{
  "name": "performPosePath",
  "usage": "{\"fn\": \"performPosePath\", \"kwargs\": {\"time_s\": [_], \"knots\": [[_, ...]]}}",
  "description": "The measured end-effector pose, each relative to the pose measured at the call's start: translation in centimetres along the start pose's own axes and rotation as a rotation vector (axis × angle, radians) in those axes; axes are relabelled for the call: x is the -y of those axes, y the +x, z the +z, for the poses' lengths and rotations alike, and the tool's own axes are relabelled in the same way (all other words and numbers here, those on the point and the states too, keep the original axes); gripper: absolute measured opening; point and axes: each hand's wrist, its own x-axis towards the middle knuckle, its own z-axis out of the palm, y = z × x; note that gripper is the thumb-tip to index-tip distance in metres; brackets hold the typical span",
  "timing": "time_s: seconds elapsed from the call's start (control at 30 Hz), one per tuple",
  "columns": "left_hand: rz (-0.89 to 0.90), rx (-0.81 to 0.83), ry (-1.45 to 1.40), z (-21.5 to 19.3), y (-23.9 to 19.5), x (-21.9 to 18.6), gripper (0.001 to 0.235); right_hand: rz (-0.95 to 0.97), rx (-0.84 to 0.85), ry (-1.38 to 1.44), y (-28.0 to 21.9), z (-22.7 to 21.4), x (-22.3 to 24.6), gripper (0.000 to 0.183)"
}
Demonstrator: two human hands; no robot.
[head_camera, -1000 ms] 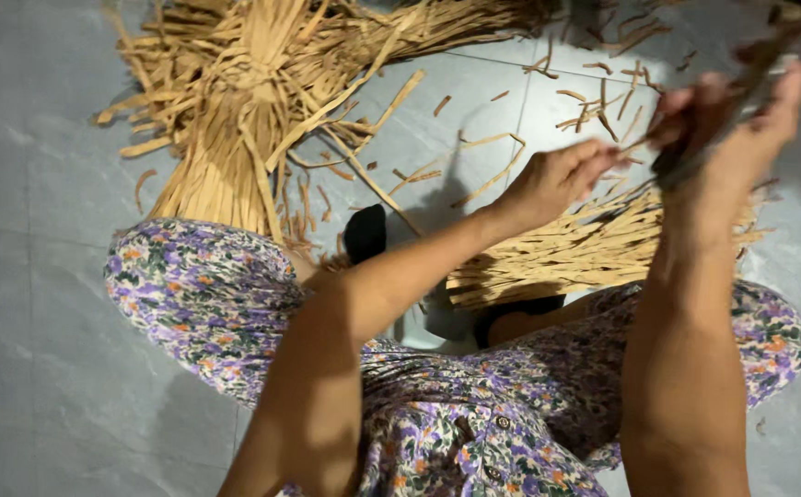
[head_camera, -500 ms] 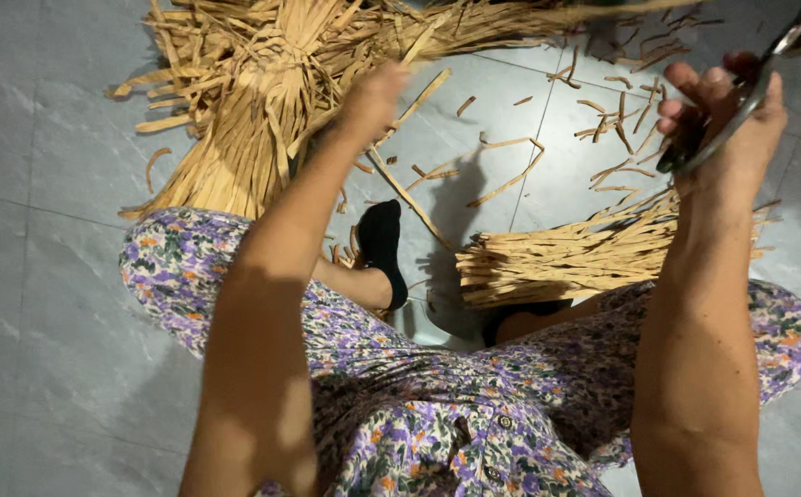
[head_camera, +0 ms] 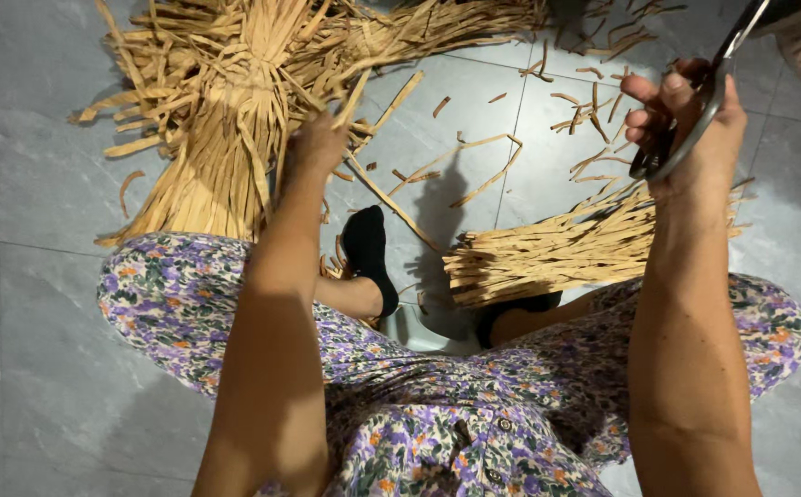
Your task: The person sits on the floor and uses shears to trim the ends of dried plant strips. They gather the strips into bundles, cut them to a uniform length, and occasionally adjust the bundle or remove cut pieces.
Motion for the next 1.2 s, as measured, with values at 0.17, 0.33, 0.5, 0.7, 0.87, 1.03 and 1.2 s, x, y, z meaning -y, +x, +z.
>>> {"fn": "performPosePath", "kwargs": {"time_s": [0.17, 0.33, 0.5, 0.7, 0.87, 1.03, 1.2], "knots": [[0.183, 0.145, -0.260, 10.9, -1.6, -6.0, 0.039, 0.012, -0.008, 0.003, 0.1, 0.2, 0.1, 0.021], [-0.071, 0.356, 0.025, 14.5, -8.5, -7.0, 0.046, 0.008, -0.026, 0.043, -0.1, -0.1, 0.4, 0.021], [-0.213, 0.272, 0.205, 11.4, -7.8, -2.5, 0.048, 0.001, -0.033, 0.032, -0.5, -0.6, 0.7, 0.020], [-0.519, 0.198, -0.164, 13.0, -4.4, 0.1, 0.051, 0.029, -0.049, 0.035, -0.9, -0.5, 0.6, 0.021], [-0.021, -0.167, -0.276, 16.4, -2.3, -4.0, 0.041, 0.005, -0.052, -0.031, -1.1, -0.6, 0.6, 0.023], [-0.239, 0.074, -0.862, 17.0, -2.9, -16.3, 0.036, -0.011, -0.002, -0.077, -1.1, 0.2, 0.2, 0.024], [-0.024, 0.179, -0.703, 8.3, -1.2, -19.5, 0.038, -0.015, 0.074, -0.150, -1.6, 1.2, 0.0, 0.025]]}}
